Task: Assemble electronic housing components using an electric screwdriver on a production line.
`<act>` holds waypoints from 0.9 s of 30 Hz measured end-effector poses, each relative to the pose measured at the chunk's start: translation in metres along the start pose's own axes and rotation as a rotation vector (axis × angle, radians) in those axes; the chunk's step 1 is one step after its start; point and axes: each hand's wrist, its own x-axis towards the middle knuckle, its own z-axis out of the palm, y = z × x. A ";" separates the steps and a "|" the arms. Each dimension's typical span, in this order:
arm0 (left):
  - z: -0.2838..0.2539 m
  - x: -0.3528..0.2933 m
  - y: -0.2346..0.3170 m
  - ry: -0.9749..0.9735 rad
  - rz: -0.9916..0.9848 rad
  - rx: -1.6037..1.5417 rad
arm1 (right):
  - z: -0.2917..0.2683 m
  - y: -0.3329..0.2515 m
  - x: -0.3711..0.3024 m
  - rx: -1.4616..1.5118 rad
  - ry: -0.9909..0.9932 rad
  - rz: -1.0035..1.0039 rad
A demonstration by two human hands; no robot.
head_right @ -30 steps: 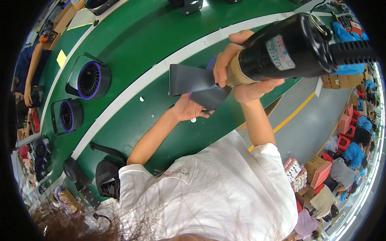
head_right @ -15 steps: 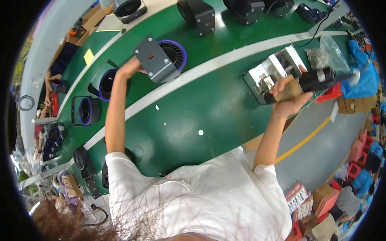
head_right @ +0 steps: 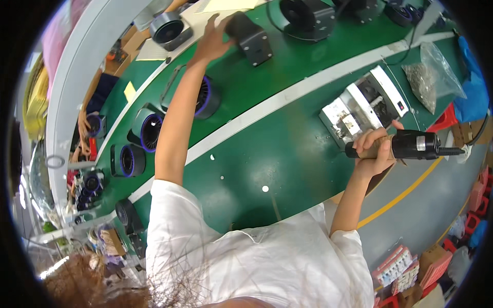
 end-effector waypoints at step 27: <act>-0.048 -0.166 0.150 0.051 -0.021 -0.745 | 0.031 0.046 0.010 -0.253 -0.211 -0.080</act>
